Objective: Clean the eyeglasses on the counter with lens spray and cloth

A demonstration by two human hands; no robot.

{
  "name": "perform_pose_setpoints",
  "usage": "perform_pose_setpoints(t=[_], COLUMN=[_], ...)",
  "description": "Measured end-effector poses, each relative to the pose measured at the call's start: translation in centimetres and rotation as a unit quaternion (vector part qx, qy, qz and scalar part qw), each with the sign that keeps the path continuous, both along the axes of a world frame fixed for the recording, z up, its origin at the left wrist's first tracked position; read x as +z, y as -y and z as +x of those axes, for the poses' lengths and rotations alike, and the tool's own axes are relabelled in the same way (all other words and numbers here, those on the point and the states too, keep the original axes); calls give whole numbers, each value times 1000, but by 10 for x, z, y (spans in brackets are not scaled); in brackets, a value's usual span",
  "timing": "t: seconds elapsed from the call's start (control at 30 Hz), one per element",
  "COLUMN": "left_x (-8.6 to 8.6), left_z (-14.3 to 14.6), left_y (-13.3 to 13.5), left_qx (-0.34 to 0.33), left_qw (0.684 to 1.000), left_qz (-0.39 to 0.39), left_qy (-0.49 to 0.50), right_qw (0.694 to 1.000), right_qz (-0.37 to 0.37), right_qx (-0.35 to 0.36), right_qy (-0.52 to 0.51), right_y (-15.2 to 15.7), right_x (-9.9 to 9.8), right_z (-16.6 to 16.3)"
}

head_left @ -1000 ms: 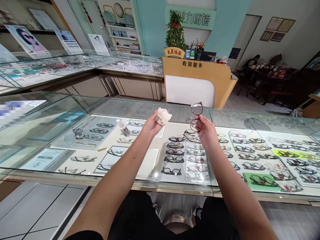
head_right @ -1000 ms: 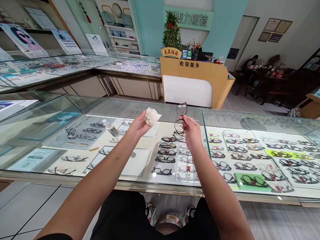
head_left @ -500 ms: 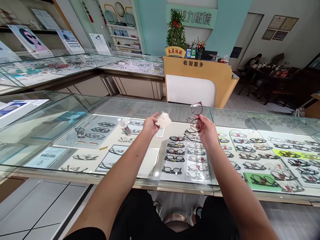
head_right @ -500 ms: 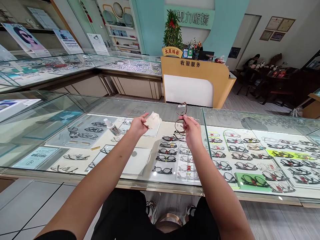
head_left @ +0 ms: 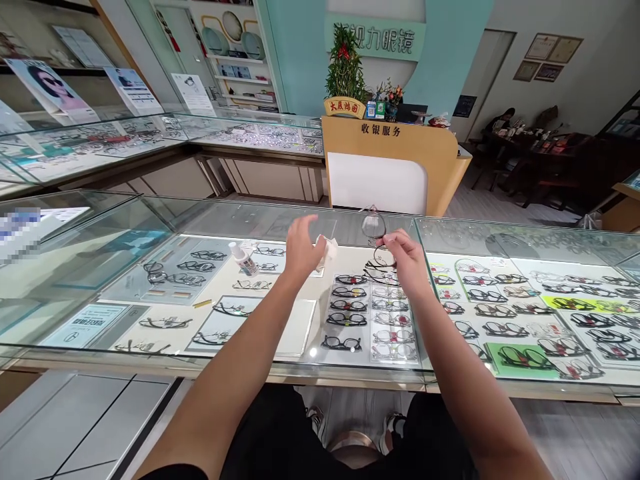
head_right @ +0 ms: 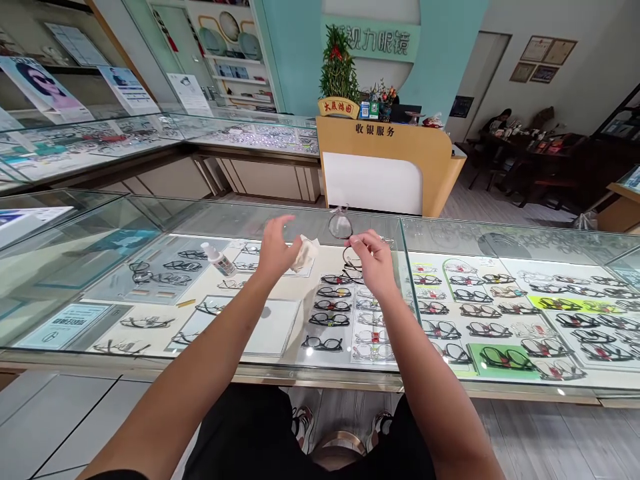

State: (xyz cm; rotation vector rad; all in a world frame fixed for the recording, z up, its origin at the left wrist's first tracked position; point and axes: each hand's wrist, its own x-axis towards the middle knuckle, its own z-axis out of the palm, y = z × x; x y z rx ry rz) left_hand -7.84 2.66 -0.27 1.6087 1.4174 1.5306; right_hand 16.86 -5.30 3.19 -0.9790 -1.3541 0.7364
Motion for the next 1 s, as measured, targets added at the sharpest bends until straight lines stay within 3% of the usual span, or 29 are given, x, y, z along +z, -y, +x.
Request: perform_pose_setpoints(t=[0.07, 0.17, 0.37, 0.73, 0.87, 1.0], left_x=[11, 21, 20, 29, 27, 34], left_z=[11, 27, 42, 47, 49, 49], left_y=[15, 33, 49, 62, 66, 70], left_qx=[-47, -122, -191, -193, -184, -138], left_qw=[987, 965, 977, 979, 981, 984], left_qz=[130, 199, 92, 12, 27, 41], left_qy=[-81, -120, -35, 58, 60, 106], right_qw=[994, 978, 956, 944, 947, 958], right_qz=[38, 55, 33, 24, 61, 123], right_qx=[-3, -2, 7, 4, -35, -110], right_qy=[99, 200, 292, 329, 315, 234], right_y=[1, 0, -3, 1, 1, 6], right_x=[3, 4, 4, 9, 10, 9], right_z=[4, 12, 24, 28, 35, 46])
